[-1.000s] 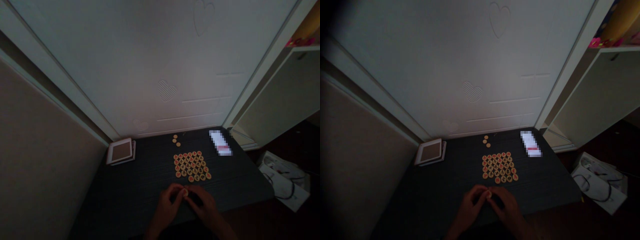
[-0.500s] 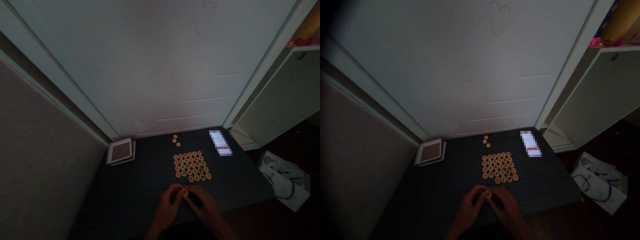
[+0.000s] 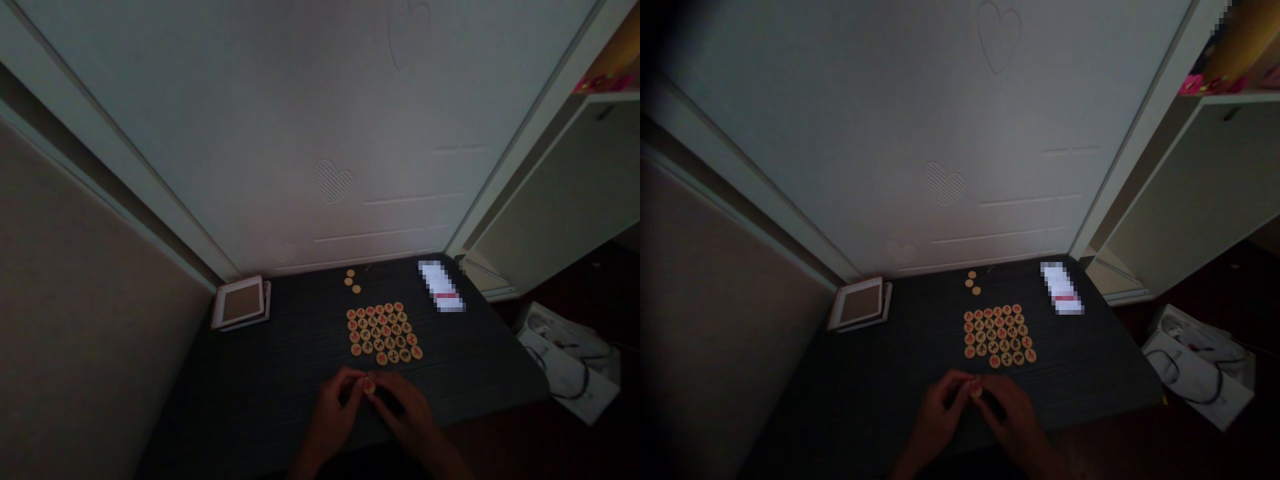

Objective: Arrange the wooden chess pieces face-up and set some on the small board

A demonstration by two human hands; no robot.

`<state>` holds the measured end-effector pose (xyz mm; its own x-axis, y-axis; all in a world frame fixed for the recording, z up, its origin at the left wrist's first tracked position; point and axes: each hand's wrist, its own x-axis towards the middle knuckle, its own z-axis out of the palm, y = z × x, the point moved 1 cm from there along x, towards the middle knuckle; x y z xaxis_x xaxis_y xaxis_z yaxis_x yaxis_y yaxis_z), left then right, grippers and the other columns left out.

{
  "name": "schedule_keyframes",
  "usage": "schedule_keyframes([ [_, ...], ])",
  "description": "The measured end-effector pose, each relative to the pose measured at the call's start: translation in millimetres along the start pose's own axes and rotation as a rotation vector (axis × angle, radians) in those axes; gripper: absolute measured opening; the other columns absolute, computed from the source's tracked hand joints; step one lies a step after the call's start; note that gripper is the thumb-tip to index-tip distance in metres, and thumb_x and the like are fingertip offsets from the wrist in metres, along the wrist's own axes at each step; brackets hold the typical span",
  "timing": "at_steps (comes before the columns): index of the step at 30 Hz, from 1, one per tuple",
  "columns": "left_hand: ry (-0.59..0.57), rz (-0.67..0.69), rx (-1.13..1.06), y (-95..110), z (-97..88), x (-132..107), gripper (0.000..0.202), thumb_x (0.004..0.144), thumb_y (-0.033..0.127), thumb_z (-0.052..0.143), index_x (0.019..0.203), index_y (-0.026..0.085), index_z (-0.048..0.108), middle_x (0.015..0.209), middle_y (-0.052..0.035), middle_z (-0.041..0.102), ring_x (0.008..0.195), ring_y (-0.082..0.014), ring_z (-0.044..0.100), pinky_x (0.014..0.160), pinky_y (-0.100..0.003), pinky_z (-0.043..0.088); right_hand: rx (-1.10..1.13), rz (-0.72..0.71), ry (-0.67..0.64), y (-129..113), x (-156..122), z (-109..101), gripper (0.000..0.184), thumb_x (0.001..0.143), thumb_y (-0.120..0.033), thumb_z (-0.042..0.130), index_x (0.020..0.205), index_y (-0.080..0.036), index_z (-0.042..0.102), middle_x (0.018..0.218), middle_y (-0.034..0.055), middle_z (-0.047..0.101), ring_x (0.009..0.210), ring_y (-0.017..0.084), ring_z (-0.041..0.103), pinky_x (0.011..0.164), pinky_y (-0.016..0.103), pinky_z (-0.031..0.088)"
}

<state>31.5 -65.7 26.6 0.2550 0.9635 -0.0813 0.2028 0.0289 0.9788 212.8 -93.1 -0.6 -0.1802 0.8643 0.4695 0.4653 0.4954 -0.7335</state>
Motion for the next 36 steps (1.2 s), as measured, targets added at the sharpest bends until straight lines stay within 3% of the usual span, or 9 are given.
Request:
schedule_keyframes([
  [9,-0.028,0.014,-0.020,2.5,1.4,-1.2,0.023,0.097,0.041,0.063,0.107,0.023,0.073,0.106,-0.0066,0.080,0.098,-0.0226,0.076,0.091,-0.032,0.059,-0.014,0.033,0.015,4.9,0.4,1.7,0.028,0.098,-0.029,0.063,0.126,-0.027,0.066,0.115,0.0074,0.076,0.103,0.023,0.075,0.092,0.035,0.063],
  [15,-0.019,0.028,0.003,-0.2,2.4,-1.3,0.017,0.096,0.037,0.066,0.103,0.023,0.074,0.101,-0.0048,0.081,0.094,-0.0216,0.076,0.090,-0.031,0.059,0.025,0.062,-0.003,6.4,0.8,0.9,0.020,0.098,-0.030,0.063,0.118,-0.027,0.067,0.109,0.0059,0.077,0.098,0.021,0.074,0.087,0.032,0.063],
  [27,-0.075,0.087,0.048,2.7,1.9,-2.6,0.016,0.092,0.025,0.069,0.108,0.026,0.074,0.104,-0.0032,0.077,0.094,-0.0195,0.073,0.086,-0.029,0.058,0.058,0.235,-0.024,5.1,3.8,-0.8,0.017,0.099,-0.037,0.062,0.106,-0.025,0.072,0.095,0.0032,0.078,0.084,0.020,0.075,0.079,0.028,0.061],
  [36,-0.070,0.051,0.081,-3.0,4.7,-1.9,0.017,0.092,0.032,0.072,0.108,0.025,0.074,0.100,-0.0010,0.079,0.090,-0.0179,0.073,0.086,-0.028,0.057,0.076,0.327,-0.040,4.2,3.3,-2.1,0.022,0.100,-0.042,0.060,0.103,-0.025,0.073,0.096,0.0039,0.079,0.087,0.021,0.076,0.080,0.028,0.060],
])
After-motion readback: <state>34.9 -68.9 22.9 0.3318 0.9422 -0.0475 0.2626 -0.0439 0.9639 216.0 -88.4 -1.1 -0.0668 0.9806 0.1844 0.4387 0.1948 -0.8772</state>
